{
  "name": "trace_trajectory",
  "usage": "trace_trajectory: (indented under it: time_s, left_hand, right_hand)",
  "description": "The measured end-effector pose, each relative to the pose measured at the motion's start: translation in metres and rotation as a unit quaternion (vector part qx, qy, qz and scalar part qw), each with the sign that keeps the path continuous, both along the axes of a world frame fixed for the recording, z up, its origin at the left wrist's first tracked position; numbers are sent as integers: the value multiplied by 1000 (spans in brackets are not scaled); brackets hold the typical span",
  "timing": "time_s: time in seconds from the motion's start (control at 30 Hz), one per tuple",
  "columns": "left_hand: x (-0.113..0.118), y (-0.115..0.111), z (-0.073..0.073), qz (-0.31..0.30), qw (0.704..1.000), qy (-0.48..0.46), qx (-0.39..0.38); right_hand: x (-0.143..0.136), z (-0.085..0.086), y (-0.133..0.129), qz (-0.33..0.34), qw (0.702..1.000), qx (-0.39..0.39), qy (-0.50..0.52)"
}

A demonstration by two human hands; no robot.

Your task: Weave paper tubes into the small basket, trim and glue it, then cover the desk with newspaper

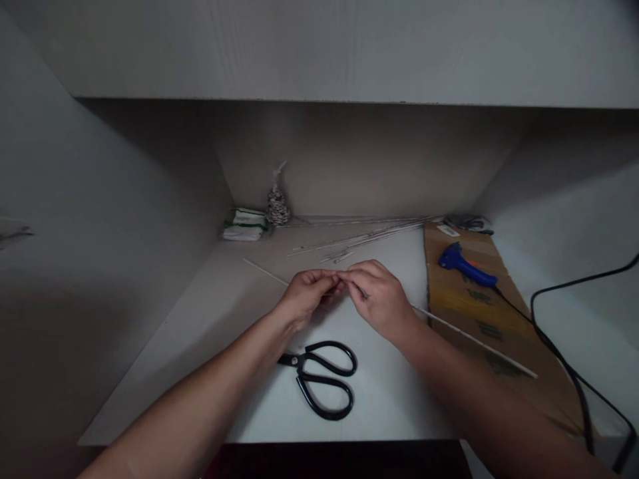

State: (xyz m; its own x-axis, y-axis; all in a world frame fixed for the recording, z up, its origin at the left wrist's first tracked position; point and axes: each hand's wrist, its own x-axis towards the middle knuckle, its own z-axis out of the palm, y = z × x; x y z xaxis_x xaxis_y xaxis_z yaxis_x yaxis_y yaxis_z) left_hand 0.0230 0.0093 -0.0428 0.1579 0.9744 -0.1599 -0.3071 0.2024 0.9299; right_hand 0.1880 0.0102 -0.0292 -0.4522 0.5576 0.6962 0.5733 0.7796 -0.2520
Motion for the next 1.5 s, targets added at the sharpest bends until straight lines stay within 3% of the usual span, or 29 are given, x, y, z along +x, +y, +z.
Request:
trace_trajectory:
  time_s: [0.2, 0.43, 0.67, 0.83, 1.03, 1.5]
  left_hand:
    - [0, -1, 5, 22, 995, -69, -68]
    - [-4, 1, 11, 11, 983, -108, -145]
    - [-5, 3, 6, 20, 987, -101, -124]
    - [-3, 3, 2, 24, 989, -91, -113]
    - [1, 1, 1, 40, 990, -72, -115]
    - [3, 2, -1, 26, 986, -72, -148]
  right_hand:
    - [3, -4, 4, 25, 1000, 8, -7]
    - [3, -6, 3, 8, 999, -10, -52]
    - [-1, -7, -1, 0, 998, -17, -67]
    - [0, -10, -1, -15, 999, 23, -42]
    - [-1, -10, -1, -43, 993, 51, -96]
    - [0, -11, 0, -58, 984, 19, -166]
